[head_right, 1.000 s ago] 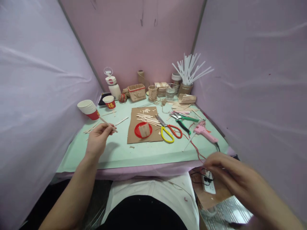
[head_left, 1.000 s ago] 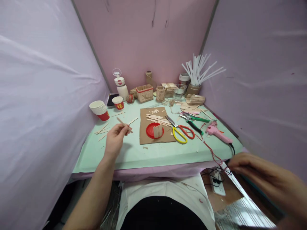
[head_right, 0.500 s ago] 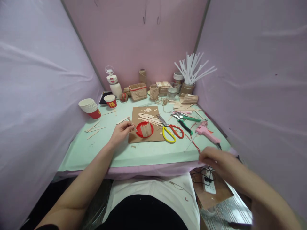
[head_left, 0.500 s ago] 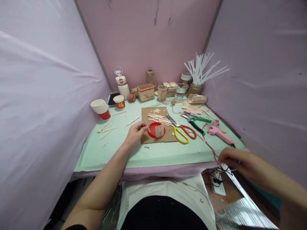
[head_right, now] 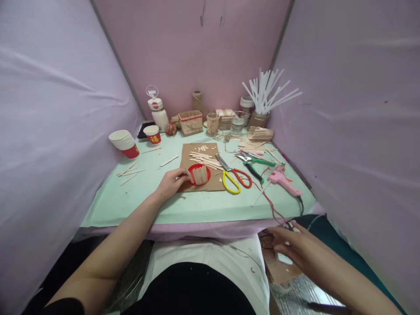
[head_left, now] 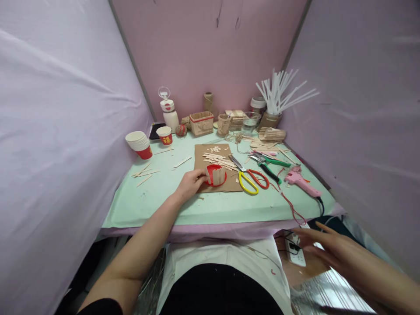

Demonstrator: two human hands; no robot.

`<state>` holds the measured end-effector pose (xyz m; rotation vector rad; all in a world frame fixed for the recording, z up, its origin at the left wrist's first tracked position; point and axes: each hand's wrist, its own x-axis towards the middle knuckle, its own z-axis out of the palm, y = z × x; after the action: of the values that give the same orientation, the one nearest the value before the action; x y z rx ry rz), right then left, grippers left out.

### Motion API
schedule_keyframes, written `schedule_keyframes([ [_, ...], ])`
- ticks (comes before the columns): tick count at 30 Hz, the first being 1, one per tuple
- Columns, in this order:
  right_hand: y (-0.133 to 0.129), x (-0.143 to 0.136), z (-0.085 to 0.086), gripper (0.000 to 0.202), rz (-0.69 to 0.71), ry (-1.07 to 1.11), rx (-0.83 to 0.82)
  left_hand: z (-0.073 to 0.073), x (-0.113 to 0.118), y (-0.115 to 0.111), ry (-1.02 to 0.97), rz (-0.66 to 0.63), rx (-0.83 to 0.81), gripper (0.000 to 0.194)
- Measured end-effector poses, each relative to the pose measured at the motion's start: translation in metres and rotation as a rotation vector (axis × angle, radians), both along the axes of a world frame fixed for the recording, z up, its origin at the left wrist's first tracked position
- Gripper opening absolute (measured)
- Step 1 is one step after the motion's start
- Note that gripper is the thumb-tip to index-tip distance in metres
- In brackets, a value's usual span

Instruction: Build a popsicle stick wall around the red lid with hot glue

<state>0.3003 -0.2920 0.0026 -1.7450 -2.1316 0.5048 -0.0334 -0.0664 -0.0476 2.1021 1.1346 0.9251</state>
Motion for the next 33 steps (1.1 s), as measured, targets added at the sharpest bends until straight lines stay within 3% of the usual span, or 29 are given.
schedule_keyframes([
  [1, 0.013, 0.010, -0.005, 0.027, 0.045, -0.026, -0.043, -0.001, 0.000, 0.001, 0.012, -0.002, 0.014, 0.016],
  [2, 0.026, 0.020, -0.011, 0.031, 0.006, -0.050, -0.016, -0.002, 0.000, 0.001, 0.020, -0.003, 0.025, 0.016],
  [9, 0.106, 0.071, -0.039, 0.045, -0.446, -0.298, 0.327, -0.005, -0.001, 0.004, 0.022, -0.008, 0.061, 0.015],
  [11, 0.124, 0.078, -0.044, 0.050, -0.541, -0.420, 0.234, -0.006, -0.002, 0.004, 0.018, -0.013, 0.050, 0.014],
  [14, 0.143, 0.082, -0.055, 0.049, -0.564, -0.514, 0.073, -0.007, -0.002, 0.004, 0.009, -0.024, 0.052, 0.013],
  [21, 0.160, 0.077, -0.075, 0.052, -0.592, -0.555, -0.014, -0.008, 0.001, 0.003, 0.021, -0.050, 0.085, 0.014],
  [33, 0.160, 0.078, -0.070, 0.047, -0.567, -0.554, -0.062, -0.015, 0.001, 0.008, 0.075, -0.123, 0.140, 0.016],
])
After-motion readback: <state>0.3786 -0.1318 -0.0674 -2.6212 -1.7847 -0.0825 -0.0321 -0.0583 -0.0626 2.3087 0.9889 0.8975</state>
